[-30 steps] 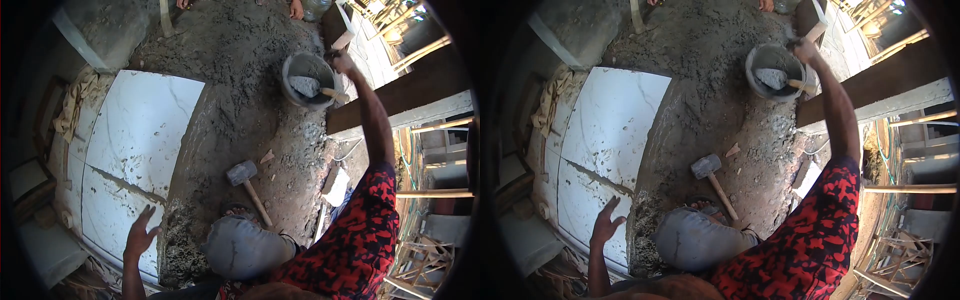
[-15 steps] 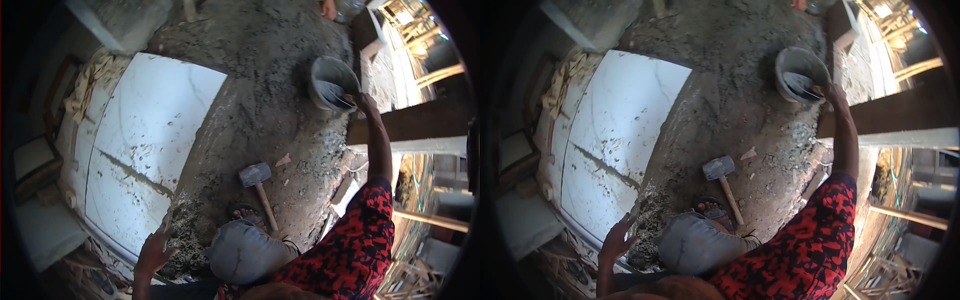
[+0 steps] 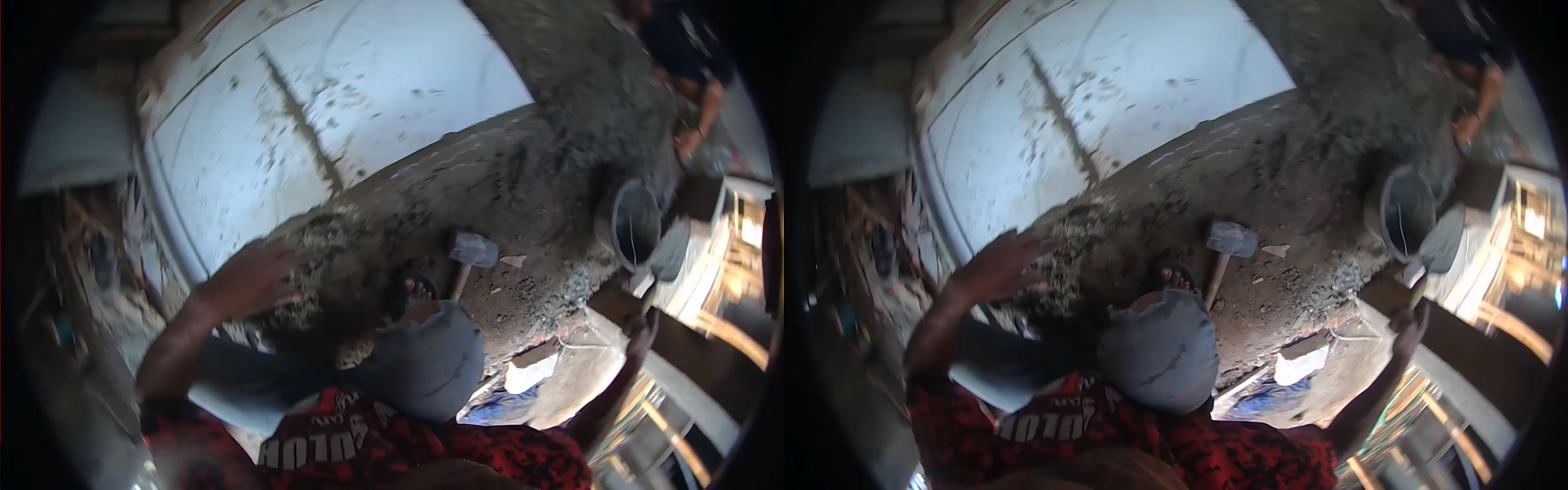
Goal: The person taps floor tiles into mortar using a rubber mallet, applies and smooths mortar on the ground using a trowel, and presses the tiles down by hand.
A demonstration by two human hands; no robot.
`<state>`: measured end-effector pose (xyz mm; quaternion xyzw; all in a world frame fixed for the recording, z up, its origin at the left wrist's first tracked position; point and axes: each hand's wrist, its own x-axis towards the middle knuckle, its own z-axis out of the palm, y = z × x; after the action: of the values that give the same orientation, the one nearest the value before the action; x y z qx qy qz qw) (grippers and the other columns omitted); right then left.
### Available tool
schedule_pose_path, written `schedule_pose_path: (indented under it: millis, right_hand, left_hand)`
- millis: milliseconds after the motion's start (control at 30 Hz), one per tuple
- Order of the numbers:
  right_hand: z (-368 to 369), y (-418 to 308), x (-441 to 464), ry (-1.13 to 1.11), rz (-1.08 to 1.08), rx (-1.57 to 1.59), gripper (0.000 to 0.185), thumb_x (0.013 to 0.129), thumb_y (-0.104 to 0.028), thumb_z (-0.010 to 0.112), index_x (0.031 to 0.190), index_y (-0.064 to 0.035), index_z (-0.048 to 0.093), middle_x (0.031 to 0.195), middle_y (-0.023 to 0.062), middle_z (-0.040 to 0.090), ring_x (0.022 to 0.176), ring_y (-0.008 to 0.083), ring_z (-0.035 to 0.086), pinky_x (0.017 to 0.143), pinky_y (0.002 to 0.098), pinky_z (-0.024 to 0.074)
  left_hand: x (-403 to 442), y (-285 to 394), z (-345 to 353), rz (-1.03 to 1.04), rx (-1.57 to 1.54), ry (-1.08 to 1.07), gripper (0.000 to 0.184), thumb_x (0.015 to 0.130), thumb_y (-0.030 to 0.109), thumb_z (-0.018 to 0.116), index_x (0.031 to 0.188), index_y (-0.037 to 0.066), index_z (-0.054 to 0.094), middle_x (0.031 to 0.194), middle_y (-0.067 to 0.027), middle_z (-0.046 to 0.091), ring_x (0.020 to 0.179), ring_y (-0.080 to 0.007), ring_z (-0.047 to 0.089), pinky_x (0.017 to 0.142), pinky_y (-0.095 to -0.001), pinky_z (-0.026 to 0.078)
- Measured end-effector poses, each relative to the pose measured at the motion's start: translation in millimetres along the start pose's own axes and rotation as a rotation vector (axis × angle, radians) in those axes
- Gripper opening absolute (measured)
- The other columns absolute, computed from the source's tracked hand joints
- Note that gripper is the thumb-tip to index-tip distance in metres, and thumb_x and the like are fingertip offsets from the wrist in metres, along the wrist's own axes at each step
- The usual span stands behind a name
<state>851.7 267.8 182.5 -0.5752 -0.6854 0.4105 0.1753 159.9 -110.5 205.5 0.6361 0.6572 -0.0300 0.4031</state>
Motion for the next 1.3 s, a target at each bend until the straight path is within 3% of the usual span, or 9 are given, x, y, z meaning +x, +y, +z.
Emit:
schedule_pose_path:
  millis: [33,67,200,267,400,767,933,1200,1300]
  right_hand:
    - [38,21,-11,0.028,-0.073,-0.029,0.040,0.087,-0.020,0.043,0.121,0.0017,0.040,0.088,0.0124,0.057,0.069,0.0174,0.057,0.056,0.0251,0.0512]
    - [141,-93,-33,0.323,0.063,0.308,0.048,0.078,-0.009,0.050,0.123,-0.0042,0.034,0.078,0.0080,0.054,0.063,0.0177,0.056,0.053,0.0245,0.0499]
    - [240,-122,-35,-0.239,0.252,0.132,0.045,0.080,-0.001,0.060,0.117,-0.0097,0.036,0.077,0.0042,0.053,0.051,0.0089,0.046,0.042,0.0223,0.0378]
    - [280,-134,-17,-0.387,-0.512,-0.459,0.045,0.084,-0.012,0.060,0.126,-0.0074,0.043,0.094,0.0177,0.064,0.071,0.0262,0.064,0.059,0.0357,0.0499]
    - [363,-194,-2,-0.668,-0.855,-0.614,0.048,0.082,-0.021,0.064,0.124,-0.0085,0.046,0.103,0.0223,0.061,0.086,0.0422,0.061,0.067,0.0468,0.0522]
    - [582,-293,-82,-1.181,-1.276,-0.898,0.042,0.091,-0.029,0.049,0.131,-0.0187,0.041,0.101,0.0231,0.057,0.076,0.0407,0.063,0.064,0.0482,0.0535]
    - [639,-290,-136,-1.261,-1.310,-0.696,0.044,0.092,-0.031,0.048,0.133,-0.0161,0.041,0.098,0.0262,0.057,0.075,0.0370,0.064,0.062,0.0484,0.0540]
    - [650,-286,-85,-1.173,-1.366,-0.770,0.037,0.091,-0.026,0.048,0.125,-0.0123,0.052,0.106,0.0207,0.059,0.075,0.0307,0.064,0.060,0.0437,0.0555]
    - [625,-271,-35,-1.115,-1.721,-0.664,0.032,0.089,-0.016,0.049,0.120,-0.0109,0.055,0.113,0.0141,0.059,0.086,0.0321,0.063,0.071,0.0408,0.0552]
  left_hand:
    - [3,8,-8,0.002,-0.029,-0.024,0.066,0.080,0.030,0.066,0.137,0.013,0.038,0.125,-0.0157,0.049,0.111,-0.0332,0.050,0.096,-0.0426,0.038]
    - [3,4,2,0.035,-0.033,0.002,0.066,0.080,0.032,0.066,0.136,0.013,0.039,0.125,-0.0149,0.049,0.111,-0.0327,0.050,0.097,-0.0424,0.038]
    - [-12,5,42,0.121,0.064,-0.075,0.061,0.081,0.034,0.064,0.133,0.011,0.042,0.127,-0.0143,0.047,0.115,-0.0311,0.049,0.100,-0.0464,0.034]
    - [-30,23,38,0.147,0.074,-0.109,0.060,0.083,0.035,0.063,0.133,0.011,0.042,0.129,-0.0141,0.047,0.116,-0.0308,0.048,0.101,-0.0493,0.032]
    - [-62,54,39,0.239,0.133,-0.209,0.053,0.084,0.034,0.059,0.130,0.009,0.046,0.131,-0.0145,0.047,0.120,-0.0306,0.046,0.102,-0.0540,0.029]
    - [-94,75,51,0.278,0.151,0.037,0.036,0.084,0.021,0.051,0.114,0.002,0.057,0.122,-0.0223,0.054,0.115,-0.0365,0.052,0.098,-0.0562,0.034]
    - [-100,75,50,0.289,0.079,0.106,0.033,0.084,0.020,0.052,0.106,-0.003,0.060,0.120,-0.0264,0.055,0.114,-0.0400,0.053,0.095,-0.0580,0.037]
    - [-101,73,43,0.232,0.158,-0.048,0.043,0.085,0.022,0.051,0.125,0.005,0.051,0.128,-0.0192,0.050,0.118,-0.0327,0.050,0.101,-0.0531,0.032]
    - [-99,71,37,0.214,0.118,-0.091,0.043,0.086,0.021,0.050,0.125,0.004,0.051,0.130,-0.0198,0.049,0.119,-0.0330,0.049,0.101,-0.0537,0.032]
